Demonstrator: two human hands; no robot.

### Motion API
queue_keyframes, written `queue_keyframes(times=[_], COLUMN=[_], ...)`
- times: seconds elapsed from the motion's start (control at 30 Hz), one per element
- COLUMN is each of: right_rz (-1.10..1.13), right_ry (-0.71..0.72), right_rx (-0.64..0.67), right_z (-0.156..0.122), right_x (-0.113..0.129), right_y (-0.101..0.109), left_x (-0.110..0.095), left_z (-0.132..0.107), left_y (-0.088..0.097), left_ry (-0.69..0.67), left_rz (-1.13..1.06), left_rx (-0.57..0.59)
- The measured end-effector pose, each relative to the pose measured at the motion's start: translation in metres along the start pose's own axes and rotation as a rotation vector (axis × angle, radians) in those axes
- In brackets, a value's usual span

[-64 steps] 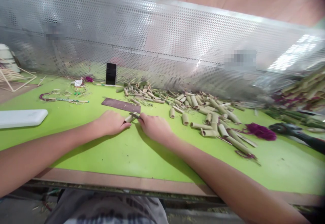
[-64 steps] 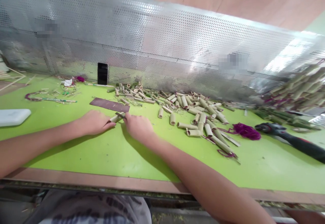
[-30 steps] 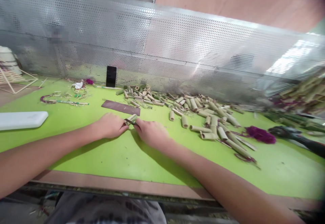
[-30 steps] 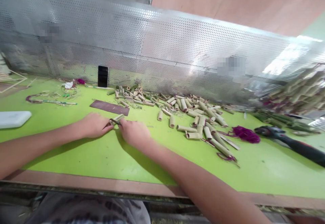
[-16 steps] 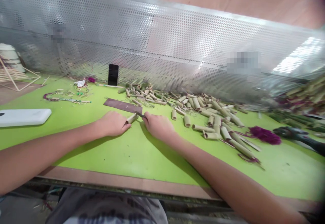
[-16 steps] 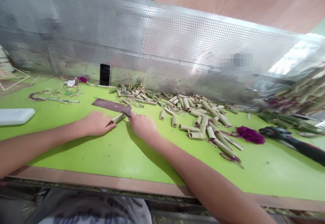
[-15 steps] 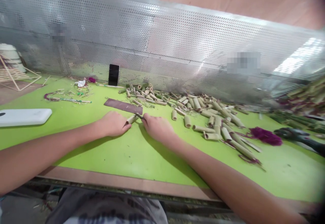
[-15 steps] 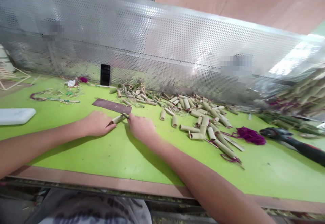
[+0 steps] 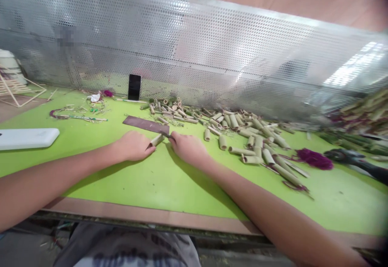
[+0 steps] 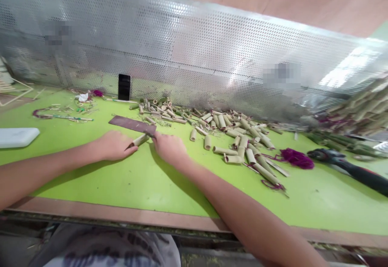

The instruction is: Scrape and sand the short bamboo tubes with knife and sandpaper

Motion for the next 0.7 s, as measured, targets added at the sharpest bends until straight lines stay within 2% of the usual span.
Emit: queue_keyframes(times=[0.07,0.27,0.4,0.53,0.7], right_rz=[-0.032,-0.053,-0.018,0.029,0.019], right_ry=[-0.045,-0.057,-0.051,0.071,0.257], right_rx=[0.023,0.020,-0.012,-0.027,-0.022], right_z=[0.002,0.004,0.005,0.001,-0.008], right_x=[-0.004,-0.016,-0.027,-0.025,-0.015], right_y=[-0.002,-0.005,-0.004,-0.002,0.000], left_x=[0.000,-0.001,0.004,0.020,0.040], left_z=[-0.001,-0.002,-0.002,-0.004,0.000], left_y=[0.000,-0.001,0.002,0.010,0.009], left_ry=[-0.007,-0.007,-0.113,-0.188,-0.106], left_rz=[-0.001,0.008,-0.020,-0.081,-0.132], left_rx=[0.004,-0.008,0.028,0.021,-0.068])
Point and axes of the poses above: each hand's wrist, its own z-axis towards the middle knuckle, its own y-axis out of the back of the hand, x = y × z, the point moved 2 cm from there along z, towards the middle knuckle, and after that the axes turned 6 degrees about -z, right-handed, at the moved point
